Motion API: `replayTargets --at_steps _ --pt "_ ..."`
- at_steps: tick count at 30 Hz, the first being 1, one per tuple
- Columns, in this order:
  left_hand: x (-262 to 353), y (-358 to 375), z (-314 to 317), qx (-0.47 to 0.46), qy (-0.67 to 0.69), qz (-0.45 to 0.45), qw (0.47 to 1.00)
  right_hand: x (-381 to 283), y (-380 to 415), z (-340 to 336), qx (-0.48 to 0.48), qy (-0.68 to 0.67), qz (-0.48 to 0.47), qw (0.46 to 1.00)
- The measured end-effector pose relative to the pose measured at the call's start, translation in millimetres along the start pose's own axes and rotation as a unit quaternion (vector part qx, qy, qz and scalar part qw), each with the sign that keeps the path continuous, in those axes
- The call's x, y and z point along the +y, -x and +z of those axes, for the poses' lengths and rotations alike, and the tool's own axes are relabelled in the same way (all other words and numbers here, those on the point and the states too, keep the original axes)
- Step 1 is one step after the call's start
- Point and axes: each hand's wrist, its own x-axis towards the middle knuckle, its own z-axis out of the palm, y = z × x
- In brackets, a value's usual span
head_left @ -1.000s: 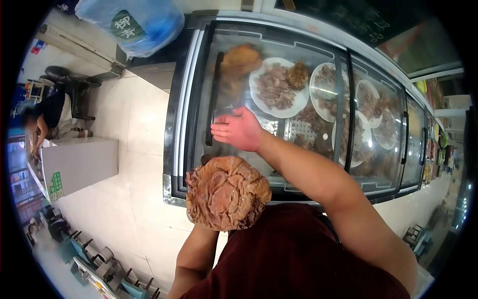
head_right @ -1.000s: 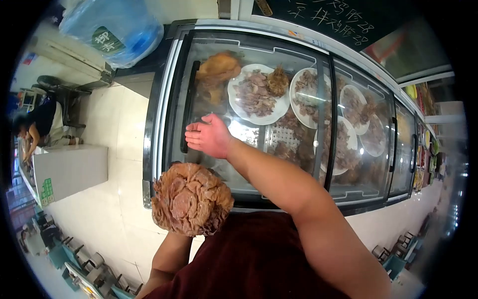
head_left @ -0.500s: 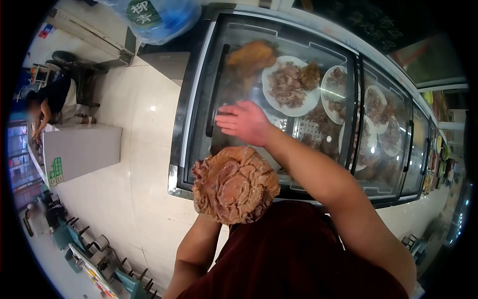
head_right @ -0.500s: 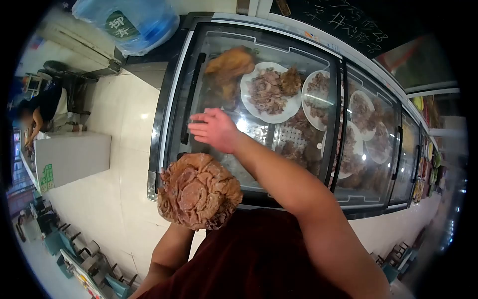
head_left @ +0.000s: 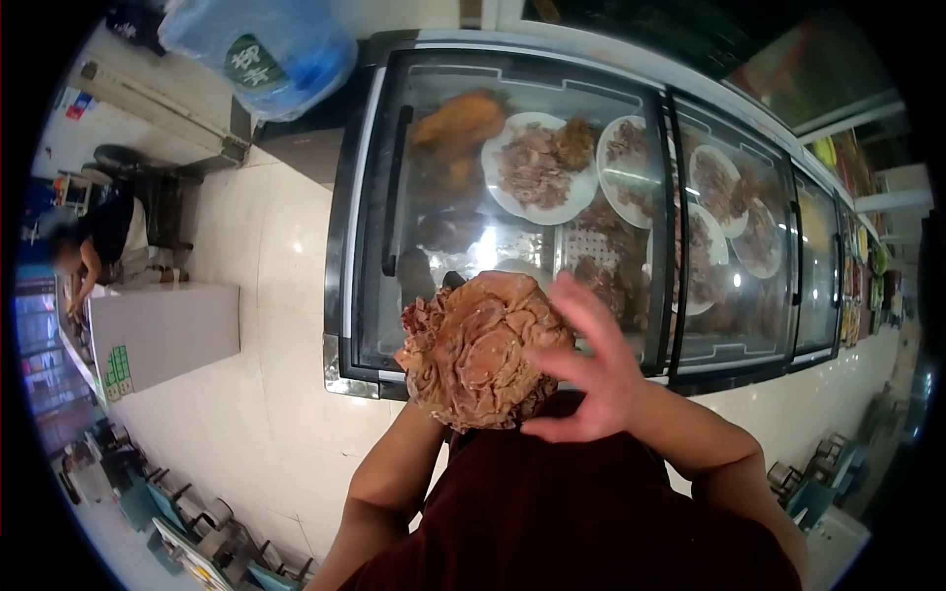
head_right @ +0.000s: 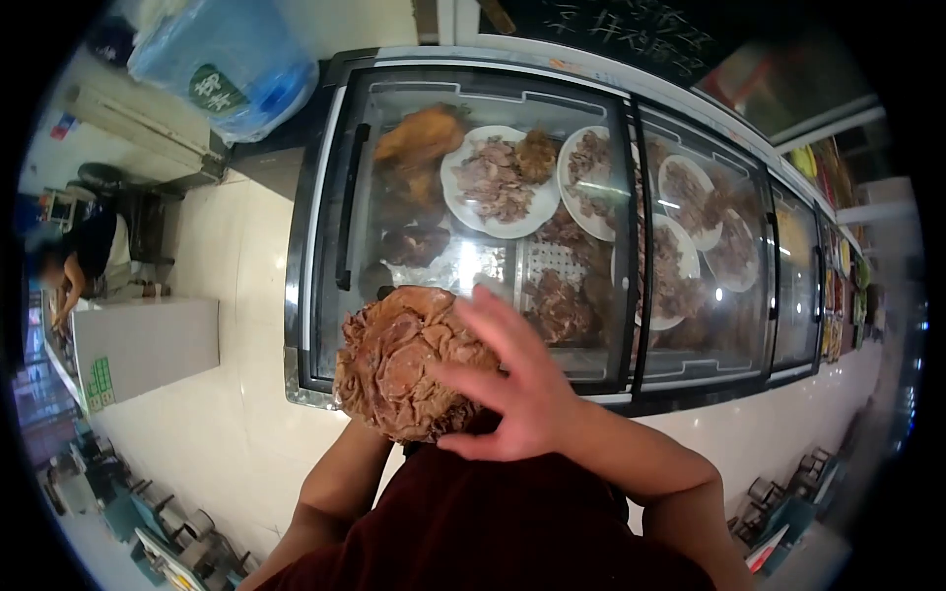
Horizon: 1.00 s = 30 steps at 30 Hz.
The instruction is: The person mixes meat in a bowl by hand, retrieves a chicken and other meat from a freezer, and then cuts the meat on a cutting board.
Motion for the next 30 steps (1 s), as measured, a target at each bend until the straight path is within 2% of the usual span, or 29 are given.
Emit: replayTargets --at_steps 1,5,7,10,12,14,20,21,22,24,26,28,29,30 --pt "-5.1 -3.6 5.1 0.029 -0.018 -0.007 0.999 -5.7 5.9 0.1 -0.008 0.036 -0.025 0.999" --pt "-21.9 -11.2 19.6 0.019 0.025 -0.053 0.998 -13.2 27.3 -8.5 -0.047 0.127 0.014 0.991" --pt "-21.6 -8.7 39.8 -0.011 0.006 -0.071 0.997 -21.4 28.6 -6.8 -0.021 0.135 0.035 0.99" --pt "-42.1 -25.4 40.9 0.004 0.034 -0.12 0.992 -23.2 46.7 -22.1 0.022 0.137 0.066 0.988" --pt "-55.9 -35.1 48.7 -0.004 -0.008 -0.137 0.99 -27.0 57.0 -35.2 0.049 0.138 0.086 0.986" --pt "-56.8 -37.1 63.1 0.035 0.028 -0.155 0.987 -42.2 51.4 -44.0 0.065 0.151 0.117 0.979" --pt "-132.6 -67.7 93.2 -0.064 -0.059 -0.235 0.968 -47.0 123.2 -89.6 0.155 0.181 0.157 0.958" --pt "-120.7 -66.4 121.4 -0.041 -0.047 -0.25 0.966 -60.7 99.2 -100.7 0.156 0.175 0.184 0.955" --pt "-139.2 -67.8 126.1 -0.049 -0.058 -0.254 0.964 -61.6 118.9 -104.0 0.169 0.181 0.179 0.952" --pt "-173.8 -73.2 138.6 -0.107 0.022 -0.321 0.941 -65.5 152.2 -119.1 0.196 0.187 0.204 0.941" --pt "-209.1 -81.1 137.0 -0.081 -0.044 -0.342 0.935 -69.2 187.2 -136.0 0.213 0.187 0.197 0.939" --pt "-236.9 -79.3 152.4 -0.095 -0.139 -0.333 0.928 -81.9 199.5 -161.2 0.22 0.197 0.242 0.924" --pt "-254.6 -79.6 150.7 -0.089 -0.072 -0.348 0.931 -79.6 217.8 -165.3 0.229 0.211 0.232 0.922" --pt "-272.6 -80.0 151.8 -0.093 -0.078 -0.352 0.928 -80.0 231.8 -172.7 0.236 0.215 0.231 0.919"
